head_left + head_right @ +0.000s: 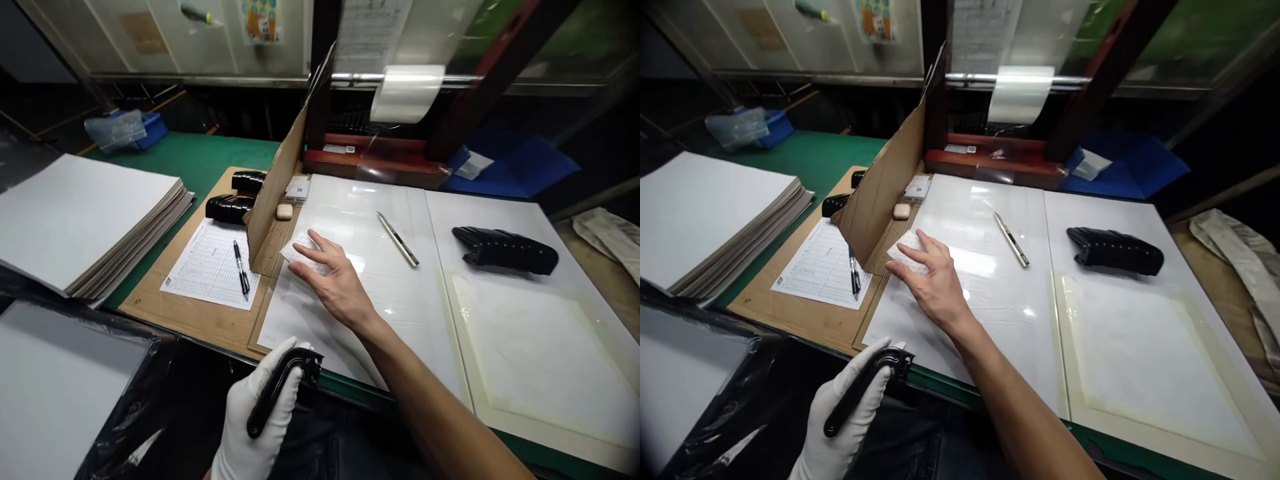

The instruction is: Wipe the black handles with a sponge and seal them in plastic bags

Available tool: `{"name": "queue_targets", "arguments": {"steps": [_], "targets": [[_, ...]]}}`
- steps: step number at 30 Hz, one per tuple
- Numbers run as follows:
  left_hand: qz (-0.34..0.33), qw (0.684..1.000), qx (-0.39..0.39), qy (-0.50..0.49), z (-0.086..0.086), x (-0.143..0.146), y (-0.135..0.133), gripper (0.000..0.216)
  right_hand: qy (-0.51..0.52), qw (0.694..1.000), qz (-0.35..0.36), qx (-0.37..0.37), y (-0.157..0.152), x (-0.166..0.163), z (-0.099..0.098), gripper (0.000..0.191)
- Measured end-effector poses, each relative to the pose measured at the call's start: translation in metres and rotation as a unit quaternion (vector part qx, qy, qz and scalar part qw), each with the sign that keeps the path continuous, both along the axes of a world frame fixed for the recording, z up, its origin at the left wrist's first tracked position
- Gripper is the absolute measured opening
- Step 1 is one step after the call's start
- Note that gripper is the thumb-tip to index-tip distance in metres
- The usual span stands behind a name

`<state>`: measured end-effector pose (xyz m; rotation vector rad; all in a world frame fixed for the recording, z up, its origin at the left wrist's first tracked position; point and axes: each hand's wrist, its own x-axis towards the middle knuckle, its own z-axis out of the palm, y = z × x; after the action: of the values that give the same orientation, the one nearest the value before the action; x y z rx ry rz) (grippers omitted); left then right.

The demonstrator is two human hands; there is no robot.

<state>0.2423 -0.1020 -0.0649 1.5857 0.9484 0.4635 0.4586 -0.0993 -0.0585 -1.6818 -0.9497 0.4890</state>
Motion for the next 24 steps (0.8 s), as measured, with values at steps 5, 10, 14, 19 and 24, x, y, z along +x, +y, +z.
{"name": "queue_targets", "arguments": {"steps": [5,10,14,19,24], "targets": [[0.010,0.998,-0.057,-0.002,0.007,0.013,0.002,0.038,-0.062,0.987,-0.127,0.083,-0.063,-0.028,-0.005,0.025],[-0.018,0.964,-0.263,-0.037,0.011,0.046,0.001,0.040,-0.142,0.949,-0.240,0.146,-0.204,-0.106,-0.089,0.018],[-0.149,0.942,-0.300,0.007,0.023,0.103,-0.025,0.040,-0.009,0.851,-0.524,0.028,-0.287,-0.099,-0.170,0.018],[-0.357,0.902,-0.242,0.014,0.062,0.187,-0.115,0.041,0.063,0.709,-0.702,0.023,-0.341,-0.036,-0.232,0.039],[-0.525,0.835,-0.162,0.027,0.091,0.237,-0.203,0.041,0.105,0.671,-0.732,0.057,-0.331,-0.016,-0.237,0.034]]}}
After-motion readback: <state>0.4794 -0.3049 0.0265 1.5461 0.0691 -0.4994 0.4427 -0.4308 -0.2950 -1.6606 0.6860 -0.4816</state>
